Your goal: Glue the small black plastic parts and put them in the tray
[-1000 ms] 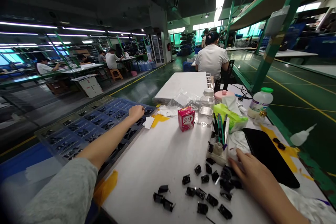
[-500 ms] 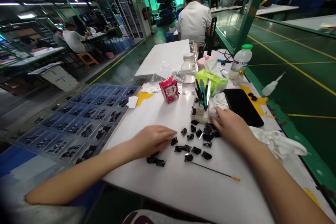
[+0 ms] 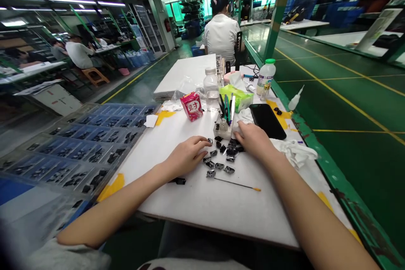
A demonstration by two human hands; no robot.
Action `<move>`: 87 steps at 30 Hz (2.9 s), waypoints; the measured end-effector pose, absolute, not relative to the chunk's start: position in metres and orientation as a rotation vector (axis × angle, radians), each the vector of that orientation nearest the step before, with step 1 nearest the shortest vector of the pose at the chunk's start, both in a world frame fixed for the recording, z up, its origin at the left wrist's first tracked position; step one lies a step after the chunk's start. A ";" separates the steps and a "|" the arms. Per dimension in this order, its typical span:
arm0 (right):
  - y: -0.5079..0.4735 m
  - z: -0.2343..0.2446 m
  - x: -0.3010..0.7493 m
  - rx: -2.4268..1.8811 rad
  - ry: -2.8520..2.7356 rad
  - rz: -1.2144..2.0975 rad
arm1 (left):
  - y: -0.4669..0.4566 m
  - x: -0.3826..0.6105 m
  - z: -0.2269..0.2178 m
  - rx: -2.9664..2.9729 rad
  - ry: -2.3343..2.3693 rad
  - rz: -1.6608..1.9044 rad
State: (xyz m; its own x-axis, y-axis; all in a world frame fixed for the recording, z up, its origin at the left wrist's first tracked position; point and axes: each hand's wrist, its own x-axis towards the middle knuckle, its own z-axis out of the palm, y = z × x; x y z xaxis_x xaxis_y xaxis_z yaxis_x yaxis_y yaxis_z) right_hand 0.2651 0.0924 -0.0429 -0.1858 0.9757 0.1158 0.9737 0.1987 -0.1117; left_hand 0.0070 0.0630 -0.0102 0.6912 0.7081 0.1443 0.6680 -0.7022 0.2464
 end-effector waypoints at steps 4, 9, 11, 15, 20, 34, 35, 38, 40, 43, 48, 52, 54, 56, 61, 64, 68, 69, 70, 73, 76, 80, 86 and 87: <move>0.091 -0.040 0.264 -1.905 -2.302 0.033 | 0.043 0.006 -0.014 2.726 1.099 0.338; 0.091 -0.038 0.264 -1.909 -2.304 0.058 | 0.028 0.004 -0.023 2.744 1.155 0.411; 0.091 -0.037 0.264 -1.903 -2.305 0.064 | 0.025 0.004 -0.026 2.770 1.173 0.454; 0.088 -0.035 0.264 -1.891 -2.301 0.068 | 0.015 0.001 -0.028 2.846 1.193 0.575; 0.086 -0.033 0.263 -1.881 -2.299 0.069 | -0.010 0.008 -0.027 2.926 1.159 0.741; 0.081 -0.029 0.261 -1.845 -2.295 0.035 | -0.059 0.023 -0.048 2.748 1.186 0.820; 0.082 -0.030 0.261 -1.847 -2.295 0.041 | -0.061 0.022 -0.048 2.724 1.203 0.810; 0.085 -0.030 0.262 -1.863 -2.299 0.053 | -0.059 0.027 -0.047 2.686 1.213 0.748; 0.086 -0.030 0.262 -1.878 -2.305 0.058 | -0.056 0.033 -0.045 2.681 1.213 0.682; 0.088 -0.029 0.261 -1.898 -2.311 0.062 | -0.050 0.042 -0.041 2.688 1.222 0.563; 0.089 -0.028 0.259 -1.909 -2.318 0.063 | -0.045 0.045 -0.029 2.707 1.227 0.356; 0.090 -0.027 0.258 -1.917 -2.315 0.063 | -0.041 0.043 -0.013 2.756 1.074 0.172; 0.090 -0.027 0.258 -1.921 -2.312 0.065 | -0.035 0.041 -0.005 2.780 1.002 0.084; 0.089 -0.026 0.257 -1.930 -2.306 0.069 | -0.027 0.039 0.002 2.799 0.974 0.018; 0.088 -0.023 0.254 -1.966 -2.277 0.069 | -0.006 0.040 0.011 2.819 0.982 -0.009; 0.088 -0.021 0.253 -1.979 -2.271 0.057 | -0.002 0.039 0.009 2.810 0.891 -0.006; 0.089 -0.021 0.252 -1.968 -2.282 0.053 | -0.003 0.027 0.004 2.764 0.793 -0.013; 0.090 -0.021 0.252 -1.961 -2.283 0.059 | -0.003 0.022 0.004 2.748 0.782 -0.016; 0.090 -0.021 0.253 -1.952 -2.282 0.070 | -0.004 0.018 0.003 2.734 0.771 -0.028; 0.091 -0.023 0.254 -1.922 -2.261 0.118 | -0.004 0.012 0.002 2.688 0.748 -0.014; 0.091 -0.025 0.257 -1.901 -2.223 0.169 | -0.002 0.019 -0.001 2.584 0.794 0.226; 0.092 -0.026 0.260 -1.890 -2.178 0.218 | 0.001 0.041 -0.008 2.452 1.073 0.472; 0.095 -0.032 0.262 -1.866 -2.069 0.238 | 0.006 0.060 -0.015 2.449 1.303 0.417; 0.096 -0.034 0.262 -1.857 -2.044 0.237 | 0.007 0.061 -0.015 2.460 1.307 0.408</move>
